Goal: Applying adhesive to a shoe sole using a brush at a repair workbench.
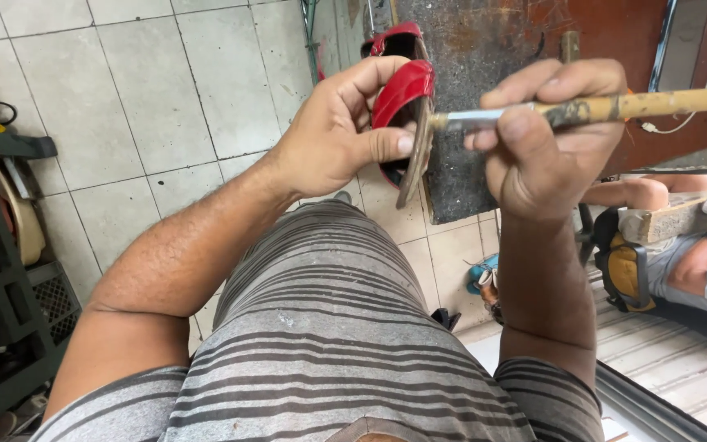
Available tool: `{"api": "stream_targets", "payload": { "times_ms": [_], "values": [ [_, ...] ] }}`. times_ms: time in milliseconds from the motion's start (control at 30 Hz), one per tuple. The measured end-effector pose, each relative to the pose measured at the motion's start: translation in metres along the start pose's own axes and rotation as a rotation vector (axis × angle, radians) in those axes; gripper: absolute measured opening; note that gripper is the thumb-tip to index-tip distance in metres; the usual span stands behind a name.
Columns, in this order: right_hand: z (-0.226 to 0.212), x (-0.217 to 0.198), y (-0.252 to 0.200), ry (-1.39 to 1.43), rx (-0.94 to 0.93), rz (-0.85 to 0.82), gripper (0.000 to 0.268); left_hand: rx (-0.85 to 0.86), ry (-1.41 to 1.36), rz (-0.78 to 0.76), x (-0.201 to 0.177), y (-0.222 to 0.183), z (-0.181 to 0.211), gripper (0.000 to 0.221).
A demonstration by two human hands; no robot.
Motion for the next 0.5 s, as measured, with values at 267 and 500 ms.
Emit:
{"api": "stream_targets", "payload": {
  "times_ms": [267, 500],
  "values": [
    [-0.006, 0.006, 0.001, -0.064, -0.015, -0.083, 0.022, -0.036, 0.014, -0.100, 0.004, -0.008, 0.022, 0.058],
    [-0.007, 0.012, 0.000, -0.195, 0.030, -0.077, 0.024, -0.050, 0.183, 0.037, -0.009, -0.005, 0.010, 0.050]
  ]
}}
Point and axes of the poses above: each hand's wrist, its own y-axis towards the middle knuckle, its own x-axis out of the palm, z = x × y, the point moved 3 cm from there along y, towards the middle knuckle, and after that the axes turned 4 degrees about -z, right-handed, at the moved point
